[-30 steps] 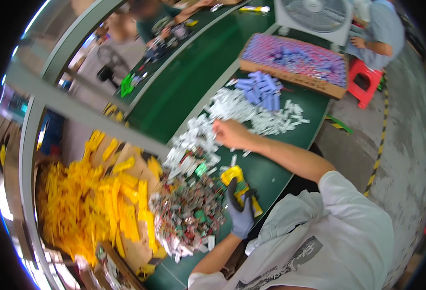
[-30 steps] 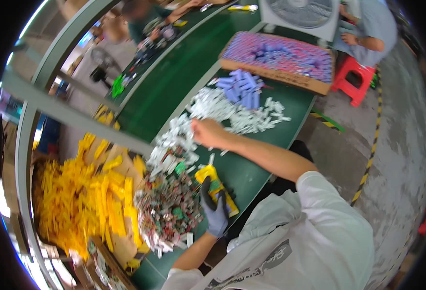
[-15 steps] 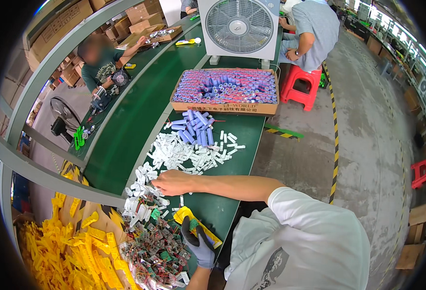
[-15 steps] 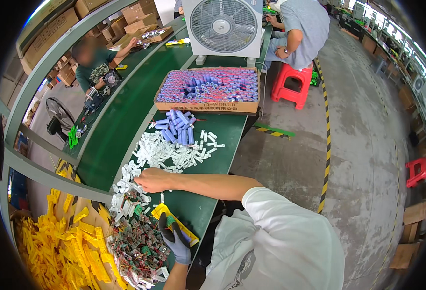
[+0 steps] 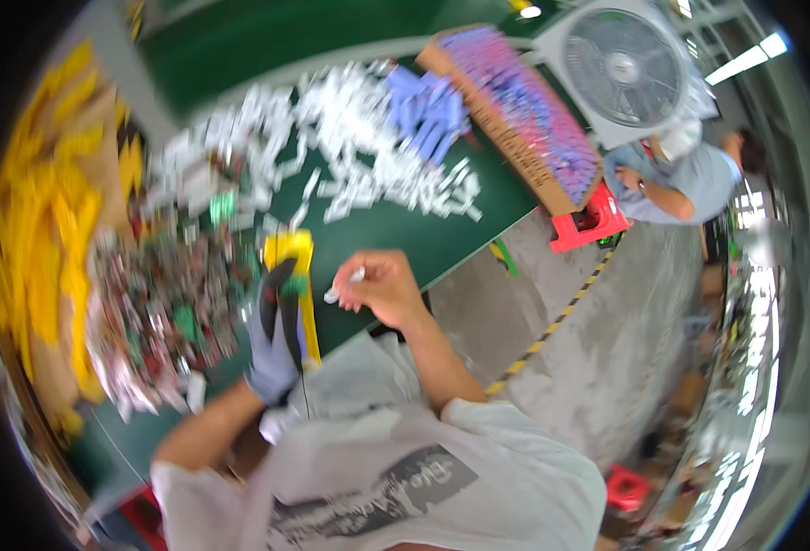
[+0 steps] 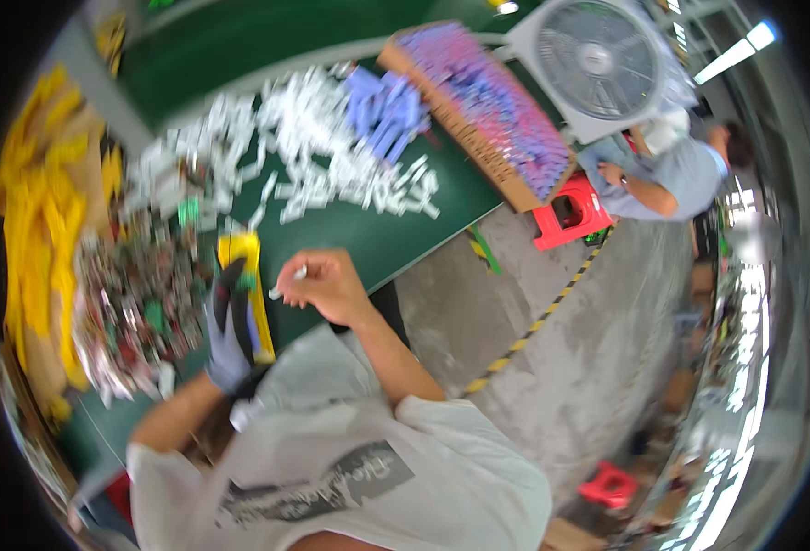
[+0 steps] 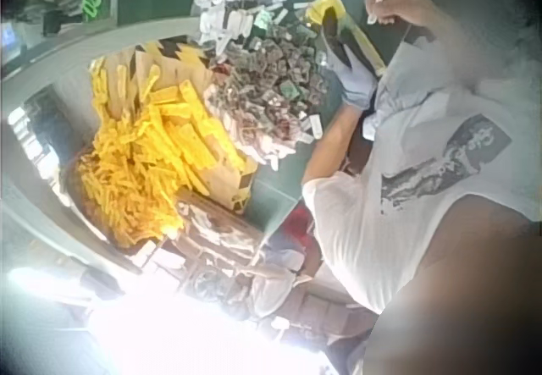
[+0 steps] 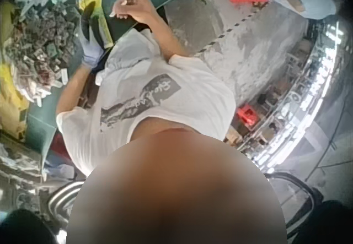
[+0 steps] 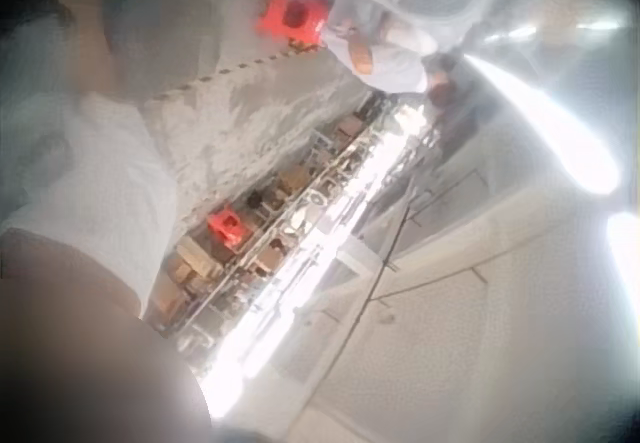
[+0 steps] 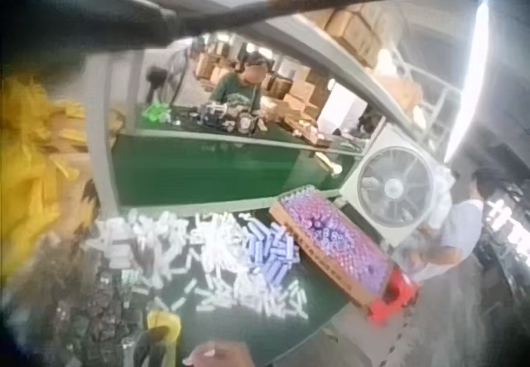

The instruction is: Assembling the internal circuit board and battery into a plastic flashlight casing.

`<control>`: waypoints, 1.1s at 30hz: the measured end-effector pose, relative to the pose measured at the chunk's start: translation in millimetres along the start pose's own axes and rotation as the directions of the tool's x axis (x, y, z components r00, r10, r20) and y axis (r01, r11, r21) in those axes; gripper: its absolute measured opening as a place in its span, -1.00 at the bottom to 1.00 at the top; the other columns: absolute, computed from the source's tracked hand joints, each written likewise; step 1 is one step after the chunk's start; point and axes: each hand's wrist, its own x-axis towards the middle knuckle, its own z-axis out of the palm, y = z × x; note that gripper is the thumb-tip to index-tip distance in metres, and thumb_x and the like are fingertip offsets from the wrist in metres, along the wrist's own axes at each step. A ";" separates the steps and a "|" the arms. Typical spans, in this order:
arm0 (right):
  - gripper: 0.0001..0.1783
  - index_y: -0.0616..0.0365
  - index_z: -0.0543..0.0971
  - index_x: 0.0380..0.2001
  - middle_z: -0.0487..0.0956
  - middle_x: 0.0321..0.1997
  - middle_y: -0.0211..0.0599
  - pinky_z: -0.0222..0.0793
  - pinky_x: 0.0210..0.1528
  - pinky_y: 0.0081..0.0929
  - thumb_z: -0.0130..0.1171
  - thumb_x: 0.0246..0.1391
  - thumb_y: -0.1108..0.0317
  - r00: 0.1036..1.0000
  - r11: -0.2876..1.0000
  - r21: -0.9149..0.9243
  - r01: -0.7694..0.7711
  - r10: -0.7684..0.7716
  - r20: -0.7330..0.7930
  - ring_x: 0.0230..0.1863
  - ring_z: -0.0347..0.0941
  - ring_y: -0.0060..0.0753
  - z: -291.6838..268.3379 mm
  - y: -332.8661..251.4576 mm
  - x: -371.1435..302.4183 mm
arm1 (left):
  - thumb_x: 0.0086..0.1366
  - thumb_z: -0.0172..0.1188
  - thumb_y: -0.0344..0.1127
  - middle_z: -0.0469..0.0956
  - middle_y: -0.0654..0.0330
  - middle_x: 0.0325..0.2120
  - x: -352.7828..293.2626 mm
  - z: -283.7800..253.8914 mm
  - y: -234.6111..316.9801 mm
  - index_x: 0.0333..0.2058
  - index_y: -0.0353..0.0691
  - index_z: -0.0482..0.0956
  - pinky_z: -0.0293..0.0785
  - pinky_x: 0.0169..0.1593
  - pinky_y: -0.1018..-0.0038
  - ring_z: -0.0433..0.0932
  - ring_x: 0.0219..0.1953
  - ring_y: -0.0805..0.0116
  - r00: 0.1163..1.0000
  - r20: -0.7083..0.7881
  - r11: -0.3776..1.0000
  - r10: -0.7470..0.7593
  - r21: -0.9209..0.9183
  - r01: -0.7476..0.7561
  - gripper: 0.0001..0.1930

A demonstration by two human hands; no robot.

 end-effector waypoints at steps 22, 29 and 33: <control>-0.56 0.30 0.42 -0.13 0.50 -0.43 -0.41 0.33 -0.33 -0.69 0.35 -0.10 0.56 0.982 0.976 -0.192 0.106 -0.133 -0.133 -0.40 0.42 -0.67 41.4 21.4 -12.5 | 0.30 -0.04 -0.55 0.47 0.13 -0.21 4.9 6.4 2.0 0.06 -0.34 0.36 0.36 -0.10 0.57 0.42 -0.21 0.52 0.991 -0.071 0.960 -0.111 -0.267 0.088 -0.66; -0.59 0.31 0.50 -0.09 0.57 -0.18 -0.24 0.44 -0.10 -0.55 0.31 -0.07 0.59 0.950 0.957 -0.178 0.228 -0.259 -0.177 -0.17 0.51 -0.49 52.0 36.5 -10.3 | 0.32 -0.06 -0.55 0.47 0.12 -0.17 -3.7 -1.8 -6.9 0.00 -0.37 0.39 0.35 -0.02 0.53 0.43 -0.12 0.47 0.987 -0.125 0.973 -0.105 -0.220 0.075 -0.72; -0.64 0.31 0.53 -0.10 0.58 -0.06 -0.16 0.43 -0.07 -0.52 0.28 -0.04 0.58 0.938 0.911 -0.355 0.211 -0.291 -0.189 -0.16 0.53 -0.41 57.1 41.0 -15.1 | 0.31 -0.04 -0.52 0.49 0.13 -0.22 -4.1 4.1 -10.6 -0.05 -0.36 0.42 0.40 -0.13 0.55 0.45 -0.22 0.47 0.981 -0.166 0.971 -0.101 -0.231 0.061 -0.76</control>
